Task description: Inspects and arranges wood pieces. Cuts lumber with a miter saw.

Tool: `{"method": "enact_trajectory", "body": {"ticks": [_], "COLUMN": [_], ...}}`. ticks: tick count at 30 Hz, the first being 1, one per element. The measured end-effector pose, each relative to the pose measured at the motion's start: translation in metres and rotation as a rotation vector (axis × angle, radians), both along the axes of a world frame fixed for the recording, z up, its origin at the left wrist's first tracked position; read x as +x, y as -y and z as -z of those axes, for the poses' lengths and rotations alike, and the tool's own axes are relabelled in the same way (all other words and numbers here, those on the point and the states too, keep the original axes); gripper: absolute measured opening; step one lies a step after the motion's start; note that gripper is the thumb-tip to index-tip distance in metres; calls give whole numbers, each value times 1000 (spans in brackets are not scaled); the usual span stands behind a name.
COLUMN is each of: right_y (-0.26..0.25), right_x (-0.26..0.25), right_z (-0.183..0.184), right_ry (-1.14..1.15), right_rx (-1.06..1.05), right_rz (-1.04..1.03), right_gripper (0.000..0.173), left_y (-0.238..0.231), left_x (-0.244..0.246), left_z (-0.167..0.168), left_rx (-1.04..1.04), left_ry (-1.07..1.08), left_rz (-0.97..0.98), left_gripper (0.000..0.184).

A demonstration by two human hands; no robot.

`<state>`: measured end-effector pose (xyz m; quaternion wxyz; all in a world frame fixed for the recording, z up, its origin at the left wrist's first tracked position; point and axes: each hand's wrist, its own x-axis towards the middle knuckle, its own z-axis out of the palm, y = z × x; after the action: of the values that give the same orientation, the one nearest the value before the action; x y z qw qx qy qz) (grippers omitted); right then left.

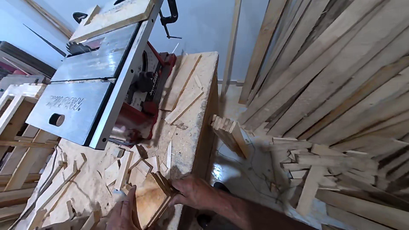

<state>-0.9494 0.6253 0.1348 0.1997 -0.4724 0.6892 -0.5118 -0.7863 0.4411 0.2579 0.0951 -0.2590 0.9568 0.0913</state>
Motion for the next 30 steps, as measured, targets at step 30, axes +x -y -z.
{"method": "enact_trajectory", "body": {"ticks": [30], "right_y": [0], "right_x": [22], "right_z": [-54], "right_ry": [-229], "right_rx": [292], "right_rz": [87], "right_gripper": [90], "left_y": [-5], "left_x": [-3], "left_z": [-14], "left_rx": [96], "left_ry": [143], "left_rz": [-83], "left_gripper": [108]}}
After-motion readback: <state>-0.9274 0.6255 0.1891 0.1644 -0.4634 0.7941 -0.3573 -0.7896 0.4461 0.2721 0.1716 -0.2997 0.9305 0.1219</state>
